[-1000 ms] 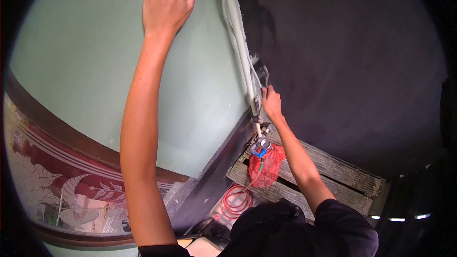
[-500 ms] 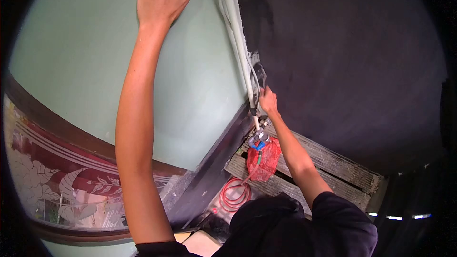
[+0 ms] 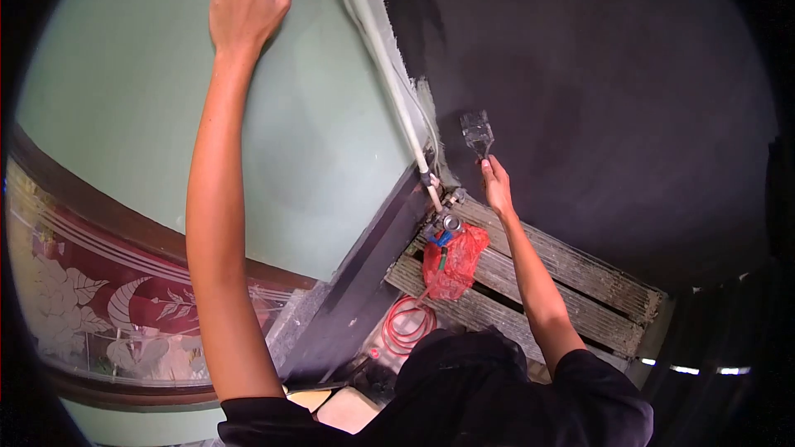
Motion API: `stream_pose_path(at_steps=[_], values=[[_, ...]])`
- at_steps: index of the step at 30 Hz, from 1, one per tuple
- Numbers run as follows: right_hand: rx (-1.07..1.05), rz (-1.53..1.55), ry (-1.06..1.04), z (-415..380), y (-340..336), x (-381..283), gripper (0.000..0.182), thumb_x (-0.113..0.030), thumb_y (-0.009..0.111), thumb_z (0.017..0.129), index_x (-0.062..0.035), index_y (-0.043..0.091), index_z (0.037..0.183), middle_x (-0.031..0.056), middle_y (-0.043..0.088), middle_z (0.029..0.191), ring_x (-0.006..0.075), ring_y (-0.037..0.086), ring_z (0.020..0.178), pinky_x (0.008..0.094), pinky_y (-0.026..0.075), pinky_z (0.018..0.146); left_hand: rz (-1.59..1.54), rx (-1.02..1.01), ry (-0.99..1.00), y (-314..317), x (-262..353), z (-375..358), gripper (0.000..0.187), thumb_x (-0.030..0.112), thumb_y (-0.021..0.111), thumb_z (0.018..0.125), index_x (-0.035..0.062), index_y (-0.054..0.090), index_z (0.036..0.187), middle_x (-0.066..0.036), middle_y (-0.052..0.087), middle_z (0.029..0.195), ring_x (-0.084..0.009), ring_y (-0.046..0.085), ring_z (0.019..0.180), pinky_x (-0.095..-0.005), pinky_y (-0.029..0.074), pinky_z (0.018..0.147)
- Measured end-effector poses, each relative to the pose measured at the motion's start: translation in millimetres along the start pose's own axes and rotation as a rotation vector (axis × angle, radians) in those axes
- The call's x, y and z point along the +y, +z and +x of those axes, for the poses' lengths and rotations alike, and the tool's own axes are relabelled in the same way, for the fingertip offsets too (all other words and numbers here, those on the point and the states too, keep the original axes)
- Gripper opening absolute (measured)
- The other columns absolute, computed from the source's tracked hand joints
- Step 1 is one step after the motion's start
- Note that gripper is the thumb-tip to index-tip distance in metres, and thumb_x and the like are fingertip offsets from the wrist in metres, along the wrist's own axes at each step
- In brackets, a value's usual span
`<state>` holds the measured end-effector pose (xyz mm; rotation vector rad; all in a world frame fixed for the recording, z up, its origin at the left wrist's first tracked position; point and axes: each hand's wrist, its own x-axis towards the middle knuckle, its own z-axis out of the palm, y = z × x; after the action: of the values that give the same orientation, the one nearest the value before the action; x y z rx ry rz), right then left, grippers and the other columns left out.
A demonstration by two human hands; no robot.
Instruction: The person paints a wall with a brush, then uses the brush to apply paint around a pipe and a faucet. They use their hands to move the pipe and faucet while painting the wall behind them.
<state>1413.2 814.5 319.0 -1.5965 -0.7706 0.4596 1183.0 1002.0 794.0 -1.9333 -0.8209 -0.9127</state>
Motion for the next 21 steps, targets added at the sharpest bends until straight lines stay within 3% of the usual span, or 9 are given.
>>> stream_pose_path(at_steps=[3,6,9,11,15,16,18,21], values=[[-0.036,-0.108,-0.001,0.7,-4.4,-4.8,0.043,-0.034,0.053,0.104,0.0021,0.060,0.128,0.0245,0.070,0.112,0.0369,0.068,0.110,0.0435,0.050,0.091,0.014,-0.034,-0.033,-4.8,5.2,2.0,0.067,0.038,0.054,0.099,-0.0005,0.040,0.152,-0.018,0.031,0.163,-0.0323,0.023,0.154,-0.0431,0.013,0.129],[0.005,-0.147,-0.022,9.6,14.8,12.3,0.036,-0.027,0.054,0.104,0.0011,0.059,0.126,0.0260,0.068,0.115,0.0409,0.067,0.111,0.0443,0.050,0.093,0.006,0.275,0.106,24.3,-1.1,-7.3,0.048,0.033,0.059,0.099,0.0110,0.056,0.141,-0.010,0.051,0.151,-0.0319,0.044,0.142,-0.0461,0.034,0.118],[0.001,-0.044,-0.119,24.6,44.9,10.9,0.037,-0.020,0.055,0.103,0.0030,0.053,0.131,0.0297,0.066,0.116,0.0454,0.063,0.113,0.0447,0.049,0.094,-0.433,0.281,-0.007,45.8,46.6,-71.4,0.047,0.021,0.061,0.096,0.0039,0.056,0.140,-0.017,0.054,0.146,-0.0374,0.047,0.139,-0.0486,0.033,0.118],[-0.010,-0.038,-0.135,45.3,64.1,-3.1,0.038,-0.019,0.055,0.103,0.0033,0.051,0.133,0.0308,0.065,0.117,0.0463,0.062,0.113,0.0450,0.049,0.094,-0.646,0.201,-0.038,74.9,88.3,-147.5,0.047,0.008,0.060,0.093,-0.0021,0.055,0.139,-0.020,0.057,0.142,-0.0388,0.051,0.135,-0.0496,0.033,0.118],[-0.095,-0.068,-0.158,82.4,87.1,-15.3,0.038,-0.021,0.053,0.104,0.0020,0.048,0.135,0.0322,0.063,0.114,0.0492,0.061,0.110,0.0487,0.047,0.091,-0.832,-0.189,-0.030,151.0,165.2,-325.9,0.052,-0.012,0.051,0.078,-0.0089,0.057,0.129,-0.027,0.060,0.134,-0.0419,0.056,0.127,-0.0481,0.040,0.115],[-0.107,-0.085,-0.195,92.3,93.0,-14.7,0.038,-0.022,0.052,0.104,0.0018,0.048,0.134,0.0321,0.063,0.113,0.0497,0.060,0.109,0.0495,0.047,0.091,-0.853,-0.323,-0.032,160.7,180.0,-358.5,0.056,-0.012,0.051,0.075,-0.0091,0.057,0.131,-0.027,0.059,0.134,-0.0428,0.055,0.128,-0.0490,0.039,0.116],[-0.123,-0.090,-0.243,100.7,93.4,-30.2,0.034,-0.025,0.050,0.105,0.0016,0.049,0.128,0.0325,0.063,0.102,0.0521,0.059,0.100,0.0520,0.047,0.084,-0.720,-0.622,0.112,192.3,198.9,-416.2,0.064,-0.004,0.052,0.083,-0.0093,0.042,0.146,-0.026,0.045,0.151,-0.0383,0.041,0.143,-0.0451,0.030,0.122],[-0.075,-0.118,-0.327,107.9,96.2,-28.2,0.032,-0.025,0.048,0.106,0.0014,0.050,0.124,0.0327,0.060,0.089,0.0537,0.059,0.089,0.0543,0.045,0.076,-0.755,-0.745,0.211,215.4,212.3,-447.7,0.064,0.000,0.051,0.086,-0.0089,0.038,0.148,-0.025,0.042,0.154,-0.0365,0.037,0.147,-0.0437,0.027,0.124]])
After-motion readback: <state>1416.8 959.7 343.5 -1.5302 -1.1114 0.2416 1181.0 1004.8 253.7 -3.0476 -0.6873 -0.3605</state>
